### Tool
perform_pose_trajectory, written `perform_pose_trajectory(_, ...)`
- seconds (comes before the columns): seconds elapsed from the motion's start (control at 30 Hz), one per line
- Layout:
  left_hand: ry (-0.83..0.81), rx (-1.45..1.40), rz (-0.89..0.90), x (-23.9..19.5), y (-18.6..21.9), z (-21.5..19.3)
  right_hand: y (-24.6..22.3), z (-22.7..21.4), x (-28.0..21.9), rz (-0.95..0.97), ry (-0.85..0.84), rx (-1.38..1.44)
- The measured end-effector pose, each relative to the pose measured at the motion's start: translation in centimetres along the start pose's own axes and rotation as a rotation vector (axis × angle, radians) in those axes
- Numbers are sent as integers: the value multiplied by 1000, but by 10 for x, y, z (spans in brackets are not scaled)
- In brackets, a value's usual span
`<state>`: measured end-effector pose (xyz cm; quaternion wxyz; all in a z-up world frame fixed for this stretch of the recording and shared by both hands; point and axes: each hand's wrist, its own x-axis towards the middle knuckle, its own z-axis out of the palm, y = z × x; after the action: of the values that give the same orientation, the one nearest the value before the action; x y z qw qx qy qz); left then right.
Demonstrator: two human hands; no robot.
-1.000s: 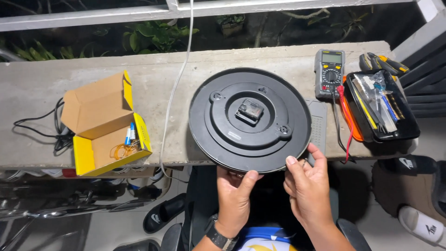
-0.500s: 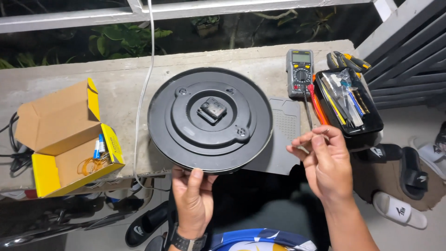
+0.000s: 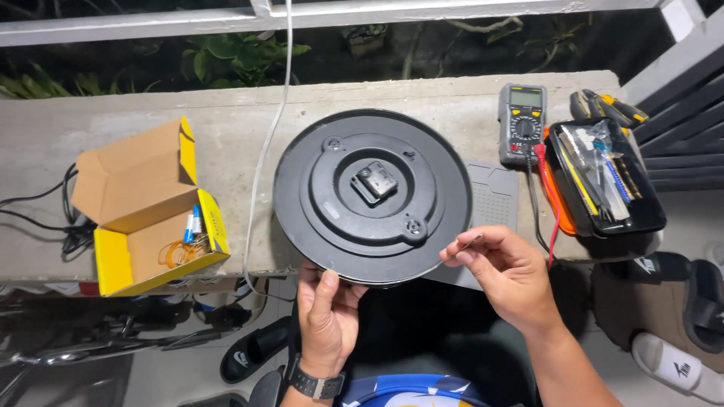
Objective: The person removes the back cover of a wall clock, then reattaches the cover. They flip the clock over and attach the hour, minute, and second hands to the central hub, securing them in place.
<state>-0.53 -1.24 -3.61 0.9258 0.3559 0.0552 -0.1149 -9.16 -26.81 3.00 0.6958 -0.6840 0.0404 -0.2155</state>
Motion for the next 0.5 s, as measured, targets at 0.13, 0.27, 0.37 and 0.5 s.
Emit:
perform_pose_trajectory(0.13,-2,20,-24,7,5,-5,0,-5,1,22,40,35)
perform_pose_trajectory(0.27,34,-40,-40,14,13,-5,0,-22,4,13,31,-35)
perform_pose_trajectory(0.37,89,-69,-31,14,19,7,4,-28,8,-8,19,-93)
perform_pose_trajectory(0.5,49,-46,-39,11,14,-2,7,-27,12,-13,-51,-113)
